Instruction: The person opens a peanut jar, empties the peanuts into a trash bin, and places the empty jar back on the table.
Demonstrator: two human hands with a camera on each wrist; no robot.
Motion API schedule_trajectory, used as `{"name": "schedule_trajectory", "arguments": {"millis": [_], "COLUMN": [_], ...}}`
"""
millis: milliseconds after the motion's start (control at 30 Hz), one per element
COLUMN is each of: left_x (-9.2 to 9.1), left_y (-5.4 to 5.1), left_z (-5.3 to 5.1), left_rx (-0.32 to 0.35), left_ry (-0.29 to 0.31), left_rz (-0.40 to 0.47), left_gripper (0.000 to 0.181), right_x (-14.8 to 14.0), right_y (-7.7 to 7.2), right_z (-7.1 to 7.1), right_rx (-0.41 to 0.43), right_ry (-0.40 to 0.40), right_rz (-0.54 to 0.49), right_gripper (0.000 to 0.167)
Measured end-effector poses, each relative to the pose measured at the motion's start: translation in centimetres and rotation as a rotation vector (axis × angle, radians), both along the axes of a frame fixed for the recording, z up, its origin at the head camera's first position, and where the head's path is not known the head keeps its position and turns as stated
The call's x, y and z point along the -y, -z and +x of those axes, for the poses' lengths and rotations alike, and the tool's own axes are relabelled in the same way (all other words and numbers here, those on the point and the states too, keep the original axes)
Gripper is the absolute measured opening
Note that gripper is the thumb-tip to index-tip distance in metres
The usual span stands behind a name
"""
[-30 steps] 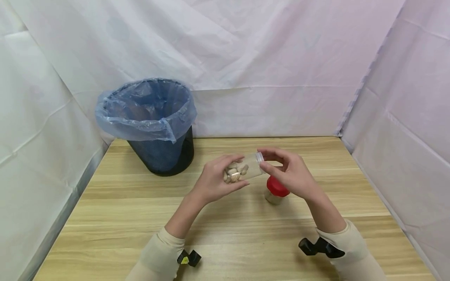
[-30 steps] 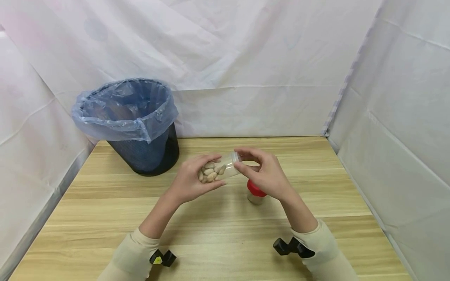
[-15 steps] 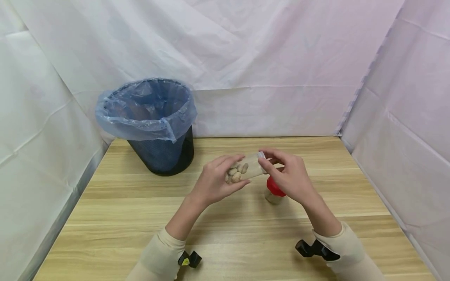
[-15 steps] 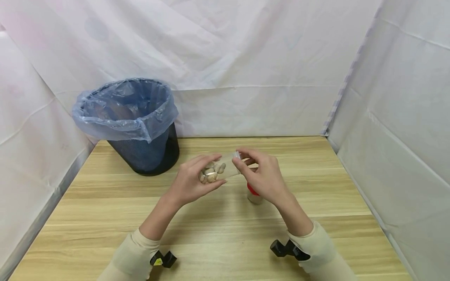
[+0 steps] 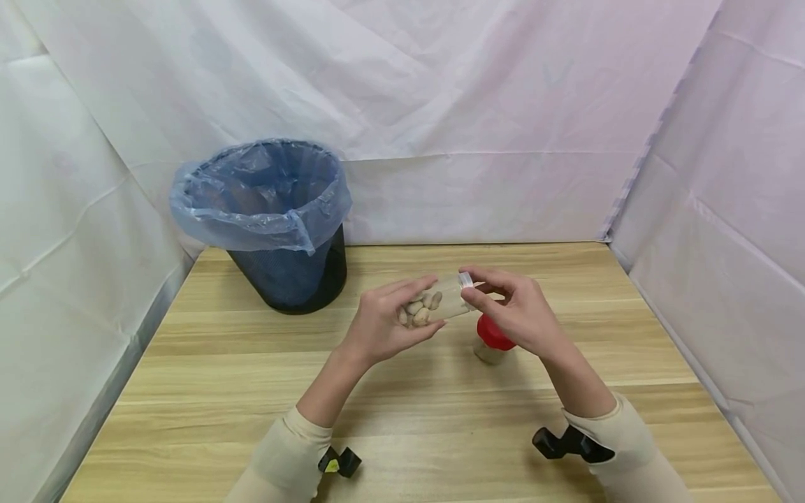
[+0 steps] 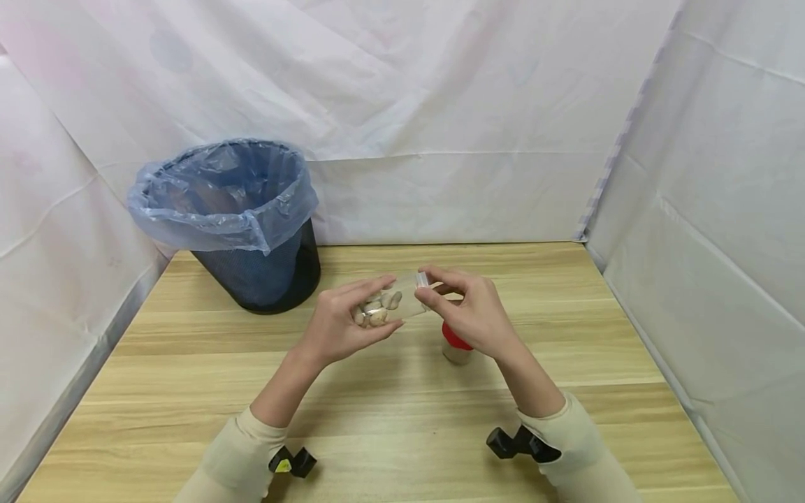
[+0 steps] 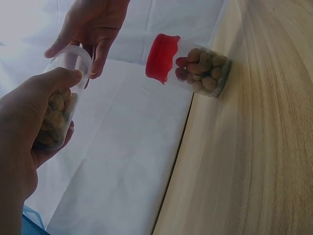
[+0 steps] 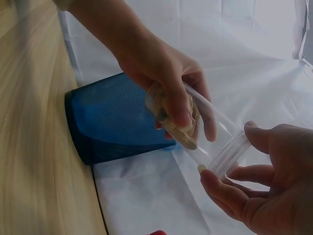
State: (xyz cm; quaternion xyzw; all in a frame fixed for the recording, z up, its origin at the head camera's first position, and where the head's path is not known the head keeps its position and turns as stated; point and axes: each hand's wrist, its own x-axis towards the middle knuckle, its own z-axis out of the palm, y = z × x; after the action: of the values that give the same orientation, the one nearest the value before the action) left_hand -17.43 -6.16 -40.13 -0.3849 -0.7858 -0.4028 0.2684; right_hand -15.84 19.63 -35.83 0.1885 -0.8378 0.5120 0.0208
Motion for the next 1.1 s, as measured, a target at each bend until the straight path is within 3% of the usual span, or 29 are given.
{"name": "schedule_trajectory", "arguments": {"millis": [133, 333, 633, 733, 933, 1100], "left_x": [0.0, 0.0, 0.7, 0.9, 1.0, 0.9], "left_y": [0.1, 0.2, -0.7, -0.9, -1.0, -1.1], "left_z": [-0.1, -0.1, 0.2, 0.1, 0.1, 0.1], "left_rx": [0.008, 0.074, 0.095, 0.088, 0.066, 0.052], "left_ry": [0.006, 0.023, 0.032, 0.033, 0.022, 0.017], "left_rz": [0.012, 0.042, 0.027, 0.014, -0.048, -0.072], "left_gripper": [0.064, 0.062, 0.064, 0.063, 0.065, 0.065], "right_x": [0.1, 0.1, 0.1, 0.1, -0.2, -0.3], "right_y": [0.0, -0.2, -0.6, -0.5, -0.5, -0.6], "right_z": [0.0, 0.2, 0.2, 0.1, 0.1, 0.0], "right_rx": [0.022, 0.006, 0.002, 0.020, 0.050, 0.057], "right_ry": [-0.012, -0.082, -0.162, -0.137, -0.013, -0.011], "right_rz": [-0.022, -0.104, -0.144, -0.099, 0.006, 0.013], "right_gripper": [0.044, 0.046, 0.054, 0.054, 0.041, 0.039]}}
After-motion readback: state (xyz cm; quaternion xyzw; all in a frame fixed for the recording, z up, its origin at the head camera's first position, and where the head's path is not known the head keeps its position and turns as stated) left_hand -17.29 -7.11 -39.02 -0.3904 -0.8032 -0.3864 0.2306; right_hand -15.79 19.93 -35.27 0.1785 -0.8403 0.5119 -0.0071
